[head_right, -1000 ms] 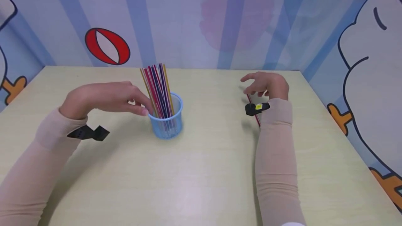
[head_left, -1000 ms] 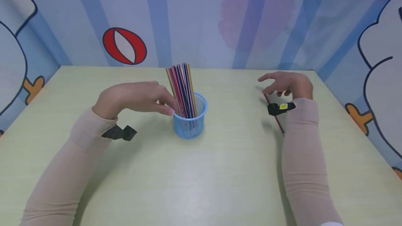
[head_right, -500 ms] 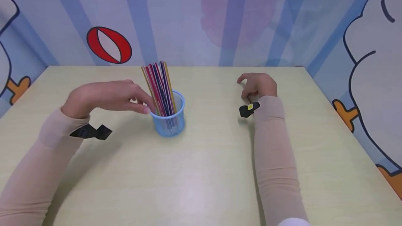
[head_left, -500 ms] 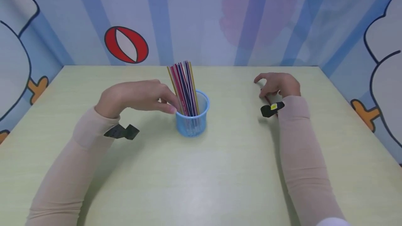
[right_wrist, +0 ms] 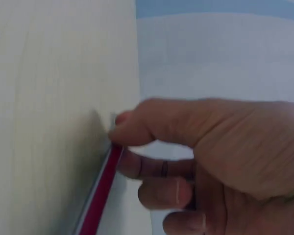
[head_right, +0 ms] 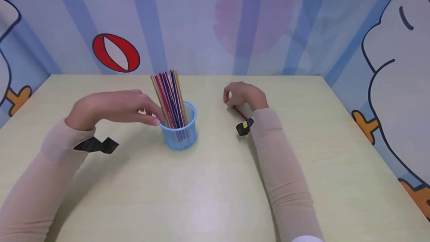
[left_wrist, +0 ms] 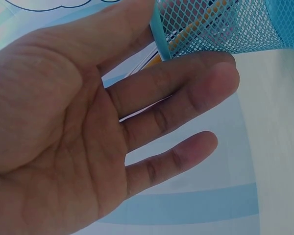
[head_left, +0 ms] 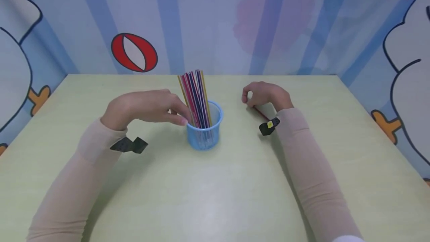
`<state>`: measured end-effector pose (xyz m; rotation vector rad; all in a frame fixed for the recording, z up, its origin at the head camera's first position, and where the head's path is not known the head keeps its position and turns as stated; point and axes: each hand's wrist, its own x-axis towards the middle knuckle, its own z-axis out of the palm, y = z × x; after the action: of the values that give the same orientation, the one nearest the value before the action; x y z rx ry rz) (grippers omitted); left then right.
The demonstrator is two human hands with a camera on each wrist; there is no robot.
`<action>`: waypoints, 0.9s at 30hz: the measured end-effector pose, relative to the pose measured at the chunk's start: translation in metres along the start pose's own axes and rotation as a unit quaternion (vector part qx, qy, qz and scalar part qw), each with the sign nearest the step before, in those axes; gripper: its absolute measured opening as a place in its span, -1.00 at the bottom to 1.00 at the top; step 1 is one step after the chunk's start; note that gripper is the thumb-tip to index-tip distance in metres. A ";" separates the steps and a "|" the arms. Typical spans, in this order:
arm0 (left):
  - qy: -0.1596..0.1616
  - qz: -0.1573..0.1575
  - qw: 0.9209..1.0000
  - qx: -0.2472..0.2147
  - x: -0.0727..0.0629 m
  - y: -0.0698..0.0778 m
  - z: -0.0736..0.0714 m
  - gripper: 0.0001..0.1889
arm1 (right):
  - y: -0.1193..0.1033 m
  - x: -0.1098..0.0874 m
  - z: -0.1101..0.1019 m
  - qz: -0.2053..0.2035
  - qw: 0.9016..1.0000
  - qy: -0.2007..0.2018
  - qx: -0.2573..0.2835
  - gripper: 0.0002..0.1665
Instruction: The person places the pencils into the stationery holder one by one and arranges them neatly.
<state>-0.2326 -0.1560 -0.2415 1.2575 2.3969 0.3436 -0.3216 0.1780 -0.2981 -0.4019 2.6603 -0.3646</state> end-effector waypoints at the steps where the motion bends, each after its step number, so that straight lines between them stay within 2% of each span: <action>1: 0.001 -0.001 1.000 0.000 0.000 0.000 0.000 -0.75 | -0.003 0.000 0.000 -0.021 1.000 -0.002 0.005 -0.83; 5: 0.002 -0.003 1.000 -0.003 -0.002 0.000 0.002 -0.76 | -0.016 -0.005 -0.006 -0.107 0.993 -0.002 0.042 -0.78; 9: 0.002 -0.003 1.000 -0.005 -0.001 0.000 0.002 -0.76 | -0.027 -0.019 -0.019 -0.178 0.979 0.032 0.097 -0.79; 12: 0.004 0.002 1.000 0.001 -0.001 0.000 0.000 -0.76 | -0.032 -0.036 -0.033 -0.216 0.962 0.089 0.143 -0.82; 15: 0.007 0.008 1.000 0.006 0.000 0.001 -0.002 -0.76 | -0.035 -0.054 -0.046 -0.245 0.933 0.173 0.197 -0.82; 16: 0.008 0.009 1.000 0.008 0.000 0.001 -0.003 -0.76 | -0.036 -0.060 -0.050 -0.258 0.919 0.206 0.215 -0.82; 18: 0.008 0.011 1.000 0.009 0.000 0.001 -0.004 -0.76 | -0.036 -0.072 -0.057 -0.281 0.883 0.266 0.265 -0.81; 20: 0.007 0.013 1.000 0.010 0.001 0.002 -0.005 -0.76 | -0.037 -0.083 -0.063 -0.313 0.836 0.314 0.324 -0.80; 23: 0.005 0.013 1.000 0.011 0.004 0.003 -0.007 -0.76 | -0.040 -0.096 -0.068 -0.371 0.756 0.369 0.394 -0.78; 24: 0.004 0.011 1.000 0.012 0.004 0.004 -0.007 -0.76 | -0.042 -0.099 -0.069 -0.390 0.732 0.383 0.406 -0.77; 25: 0.004 0.009 1.000 0.013 0.005 0.004 -0.008 -0.76 | -0.044 -0.101 -0.070 -0.406 0.712 0.396 0.414 -0.77; 26: 0.002 0.007 1.000 0.014 0.005 0.004 -0.008 -0.75 | -0.047 -0.103 -0.070 -0.416 0.698 0.407 0.417 -0.77; 27: 0.001 0.004 1.000 0.015 0.006 0.005 -0.008 -0.75 | -0.051 -0.104 -0.069 -0.422 0.689 0.412 0.420 -0.77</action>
<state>-0.2359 -0.1490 -0.2338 1.2806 2.4070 0.3128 -0.2509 0.1789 -0.1833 -1.3523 2.3649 -2.4042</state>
